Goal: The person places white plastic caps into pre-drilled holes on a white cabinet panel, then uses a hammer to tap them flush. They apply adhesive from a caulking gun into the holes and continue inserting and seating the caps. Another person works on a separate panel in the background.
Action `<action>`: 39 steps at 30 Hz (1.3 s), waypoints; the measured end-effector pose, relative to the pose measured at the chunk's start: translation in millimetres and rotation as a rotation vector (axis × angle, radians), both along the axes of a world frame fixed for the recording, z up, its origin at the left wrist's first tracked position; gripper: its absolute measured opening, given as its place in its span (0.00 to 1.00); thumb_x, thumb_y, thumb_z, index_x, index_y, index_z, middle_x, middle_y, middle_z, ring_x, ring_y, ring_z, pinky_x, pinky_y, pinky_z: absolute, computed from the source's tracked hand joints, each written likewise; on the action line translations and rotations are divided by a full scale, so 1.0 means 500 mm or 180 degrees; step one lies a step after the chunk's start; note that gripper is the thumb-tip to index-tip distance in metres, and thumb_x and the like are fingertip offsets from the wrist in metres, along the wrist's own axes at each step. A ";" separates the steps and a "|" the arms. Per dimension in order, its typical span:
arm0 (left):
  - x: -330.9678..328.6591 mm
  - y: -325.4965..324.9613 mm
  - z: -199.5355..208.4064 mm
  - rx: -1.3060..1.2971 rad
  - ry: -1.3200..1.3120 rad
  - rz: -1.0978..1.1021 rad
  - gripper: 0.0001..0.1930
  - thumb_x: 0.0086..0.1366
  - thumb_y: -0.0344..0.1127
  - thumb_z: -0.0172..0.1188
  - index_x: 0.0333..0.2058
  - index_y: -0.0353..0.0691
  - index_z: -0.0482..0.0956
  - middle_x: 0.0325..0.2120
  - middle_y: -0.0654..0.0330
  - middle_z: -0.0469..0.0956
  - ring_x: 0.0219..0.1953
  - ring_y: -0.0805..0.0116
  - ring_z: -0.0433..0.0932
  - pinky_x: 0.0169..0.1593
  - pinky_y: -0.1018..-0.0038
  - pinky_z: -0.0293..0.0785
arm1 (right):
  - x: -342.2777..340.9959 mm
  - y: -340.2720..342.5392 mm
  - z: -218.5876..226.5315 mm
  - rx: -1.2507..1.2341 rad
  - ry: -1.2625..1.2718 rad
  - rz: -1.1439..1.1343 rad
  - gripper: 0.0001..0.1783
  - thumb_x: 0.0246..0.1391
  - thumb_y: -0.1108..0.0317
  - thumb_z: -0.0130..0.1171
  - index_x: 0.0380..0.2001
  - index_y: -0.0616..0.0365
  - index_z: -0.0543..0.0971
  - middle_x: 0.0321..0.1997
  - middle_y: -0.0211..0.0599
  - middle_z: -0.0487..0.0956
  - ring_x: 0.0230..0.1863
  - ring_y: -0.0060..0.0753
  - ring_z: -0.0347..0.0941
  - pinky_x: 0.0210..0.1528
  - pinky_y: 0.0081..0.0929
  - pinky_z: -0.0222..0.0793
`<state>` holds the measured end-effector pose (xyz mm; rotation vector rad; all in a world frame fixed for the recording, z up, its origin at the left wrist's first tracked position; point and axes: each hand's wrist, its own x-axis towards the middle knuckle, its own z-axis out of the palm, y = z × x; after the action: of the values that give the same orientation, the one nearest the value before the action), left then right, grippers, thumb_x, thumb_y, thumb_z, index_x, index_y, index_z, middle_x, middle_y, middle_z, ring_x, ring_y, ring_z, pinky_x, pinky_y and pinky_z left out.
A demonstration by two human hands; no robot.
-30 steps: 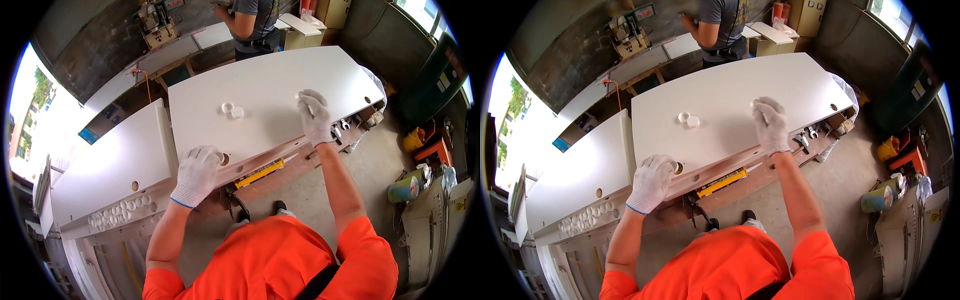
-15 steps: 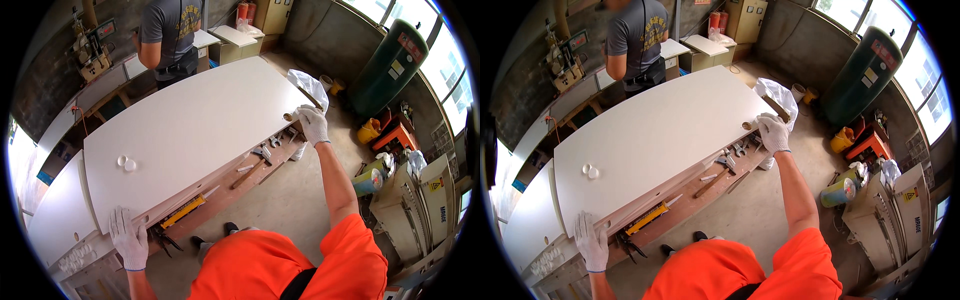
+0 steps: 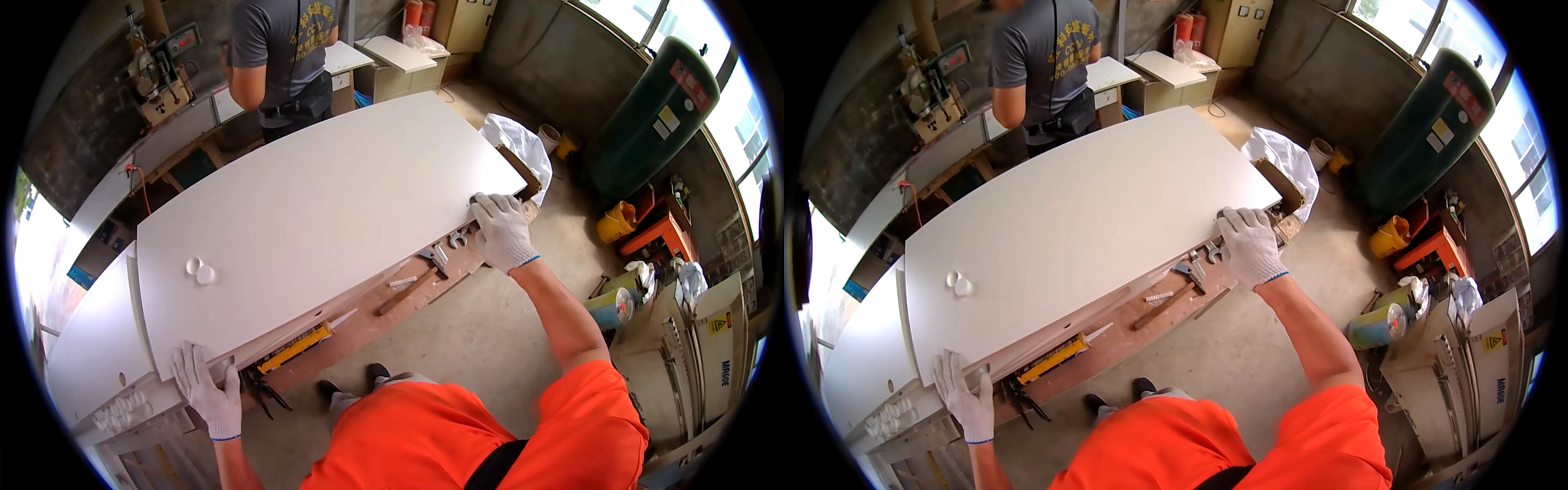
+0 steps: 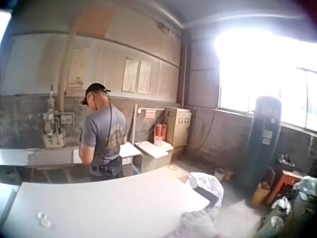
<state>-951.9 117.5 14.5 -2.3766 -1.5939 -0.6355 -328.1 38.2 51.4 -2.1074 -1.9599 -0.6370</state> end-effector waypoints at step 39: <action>-0.573 0.220 0.175 -0.2245 -0.2974 -0.0263 0.15 0.81 0.41 0.57 0.50 0.32 0.82 0.42 0.53 0.87 0.41 0.63 0.84 0.49 0.65 0.80 | -1.051 0.329 0.039 -0.0339 0.1152 0.1606 0.06 0.61 0.63 0.68 0.38 0.50 0.84 0.40 0.39 0.85 0.48 0.53 0.81 0.51 0.50 0.78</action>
<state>-1238.5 227.7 102.1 -2.8162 -2.3906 -1.5994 -853.6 202.9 70.9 -1.5322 -2.2050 -0.0530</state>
